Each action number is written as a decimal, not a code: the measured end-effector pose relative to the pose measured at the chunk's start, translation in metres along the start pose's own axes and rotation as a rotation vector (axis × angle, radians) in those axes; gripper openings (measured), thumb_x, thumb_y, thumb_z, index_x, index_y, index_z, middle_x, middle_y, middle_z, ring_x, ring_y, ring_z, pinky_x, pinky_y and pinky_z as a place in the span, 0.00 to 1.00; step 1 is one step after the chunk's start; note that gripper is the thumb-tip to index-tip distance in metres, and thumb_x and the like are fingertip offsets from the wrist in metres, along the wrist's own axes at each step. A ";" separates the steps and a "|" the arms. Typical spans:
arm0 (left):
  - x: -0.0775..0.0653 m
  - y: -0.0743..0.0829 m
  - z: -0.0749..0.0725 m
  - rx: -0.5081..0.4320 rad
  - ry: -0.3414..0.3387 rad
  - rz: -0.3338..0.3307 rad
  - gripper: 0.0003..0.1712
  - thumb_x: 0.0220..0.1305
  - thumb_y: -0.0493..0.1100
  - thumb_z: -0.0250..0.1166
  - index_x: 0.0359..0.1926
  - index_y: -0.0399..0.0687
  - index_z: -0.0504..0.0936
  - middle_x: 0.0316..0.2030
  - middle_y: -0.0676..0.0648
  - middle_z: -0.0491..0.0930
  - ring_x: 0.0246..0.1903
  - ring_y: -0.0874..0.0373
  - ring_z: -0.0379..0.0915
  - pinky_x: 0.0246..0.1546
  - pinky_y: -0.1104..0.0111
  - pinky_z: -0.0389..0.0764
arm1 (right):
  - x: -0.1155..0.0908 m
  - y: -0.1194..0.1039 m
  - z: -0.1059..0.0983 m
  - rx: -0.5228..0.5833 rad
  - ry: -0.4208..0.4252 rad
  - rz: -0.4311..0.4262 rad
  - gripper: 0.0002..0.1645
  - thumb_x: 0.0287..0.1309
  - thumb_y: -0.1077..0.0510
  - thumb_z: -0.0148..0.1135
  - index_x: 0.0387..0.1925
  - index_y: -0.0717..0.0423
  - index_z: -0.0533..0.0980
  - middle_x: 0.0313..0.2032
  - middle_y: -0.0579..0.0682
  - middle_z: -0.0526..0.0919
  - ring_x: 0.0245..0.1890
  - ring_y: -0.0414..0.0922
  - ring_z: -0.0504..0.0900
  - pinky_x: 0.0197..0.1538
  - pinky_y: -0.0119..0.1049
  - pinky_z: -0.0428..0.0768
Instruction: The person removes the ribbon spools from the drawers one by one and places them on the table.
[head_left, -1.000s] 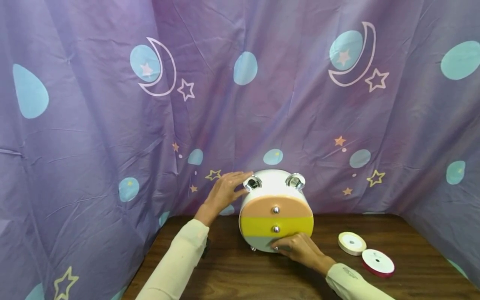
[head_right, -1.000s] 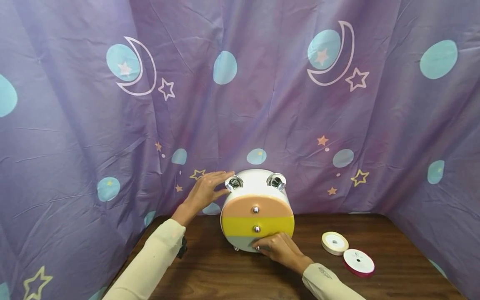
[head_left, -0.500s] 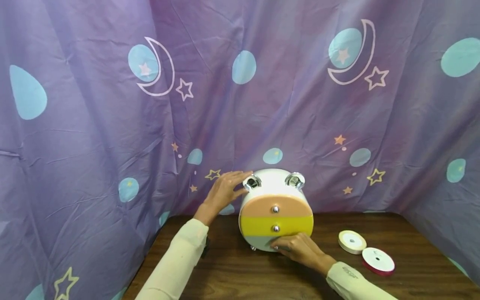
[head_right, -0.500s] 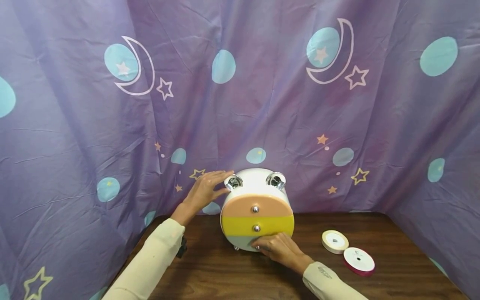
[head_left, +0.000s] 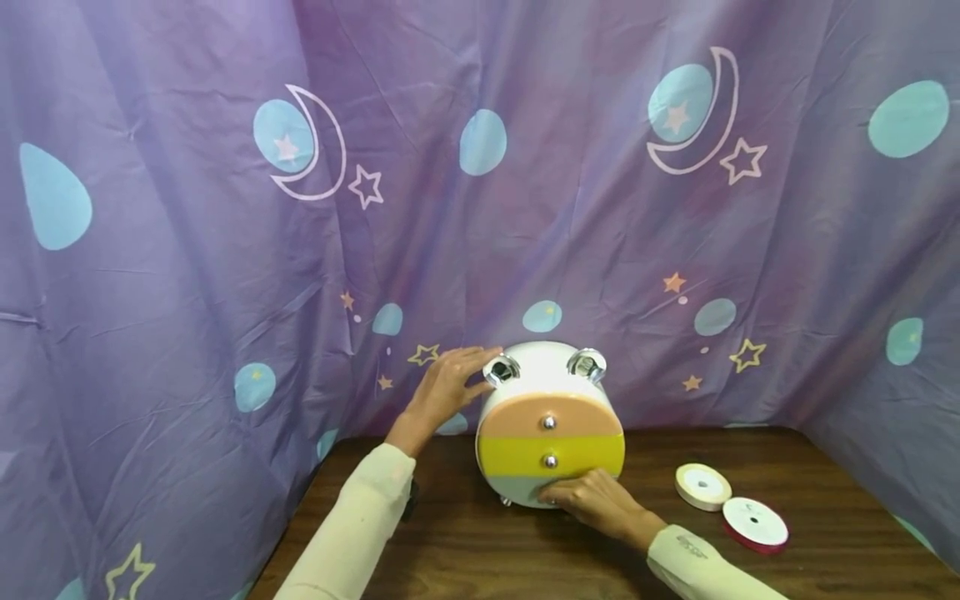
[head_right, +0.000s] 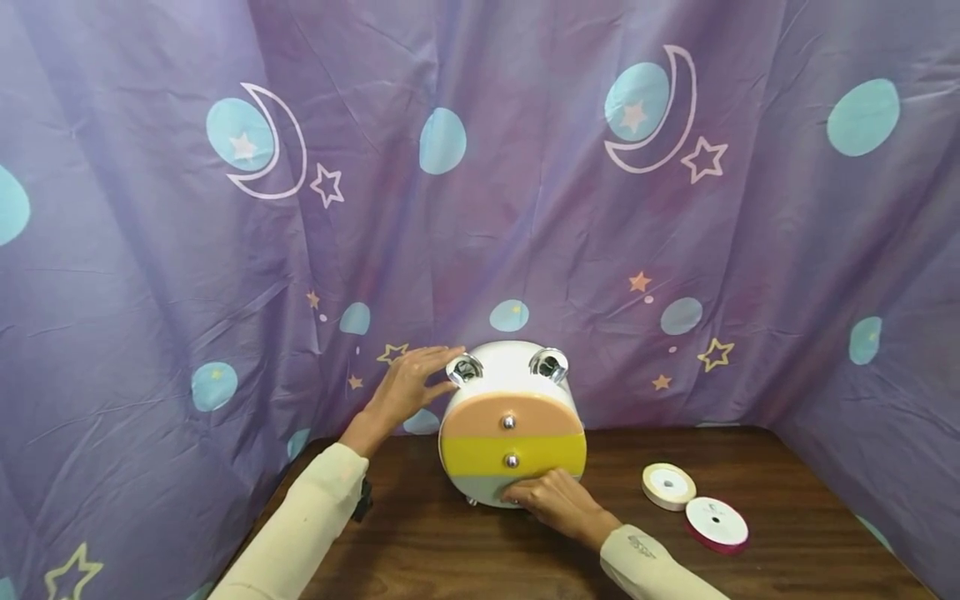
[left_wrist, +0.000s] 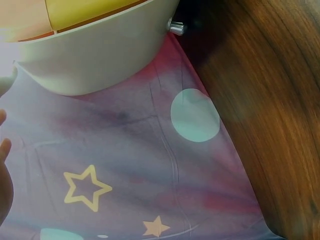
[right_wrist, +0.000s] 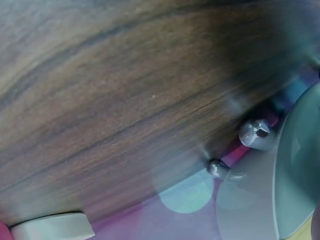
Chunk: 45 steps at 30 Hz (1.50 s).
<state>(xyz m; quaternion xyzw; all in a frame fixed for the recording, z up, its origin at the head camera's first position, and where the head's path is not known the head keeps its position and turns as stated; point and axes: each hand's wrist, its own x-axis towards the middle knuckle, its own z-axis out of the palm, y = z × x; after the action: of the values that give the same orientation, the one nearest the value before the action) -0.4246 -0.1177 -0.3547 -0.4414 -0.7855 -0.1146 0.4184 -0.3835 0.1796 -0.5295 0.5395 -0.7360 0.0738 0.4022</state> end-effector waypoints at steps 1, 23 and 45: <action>0.000 0.000 0.000 0.000 -0.002 -0.001 0.38 0.52 0.42 0.84 0.65 0.45 0.82 0.59 0.47 0.84 0.56 0.48 0.83 0.63 0.55 0.81 | 0.000 -0.001 0.000 -0.007 -0.003 0.000 0.12 0.56 0.54 0.72 0.42 0.36 0.86 0.36 0.29 0.88 0.22 0.26 0.76 0.22 0.17 0.73; -0.001 0.000 -0.001 0.021 -0.004 -0.017 0.38 0.54 0.44 0.82 0.67 0.46 0.81 0.59 0.45 0.85 0.56 0.48 0.83 0.64 0.55 0.80 | -0.002 -0.046 -0.034 0.020 -0.022 -0.055 0.10 0.57 0.56 0.68 0.39 0.36 0.86 0.37 0.25 0.86 0.21 0.26 0.77 0.21 0.19 0.73; -0.002 0.003 0.001 0.004 0.025 0.007 0.38 0.52 0.42 0.83 0.65 0.44 0.82 0.57 0.44 0.85 0.54 0.48 0.84 0.61 0.56 0.82 | -0.008 -0.086 -0.060 0.186 -0.088 -0.030 0.27 0.43 0.69 0.73 0.45 0.40 0.85 0.43 0.27 0.86 0.25 0.19 0.74 0.23 0.12 0.69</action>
<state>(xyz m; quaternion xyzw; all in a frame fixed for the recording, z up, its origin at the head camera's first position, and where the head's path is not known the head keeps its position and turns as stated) -0.4217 -0.1165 -0.3570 -0.4419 -0.7790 -0.1171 0.4292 -0.2787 0.1830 -0.5230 0.5883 -0.7347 0.1117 0.3188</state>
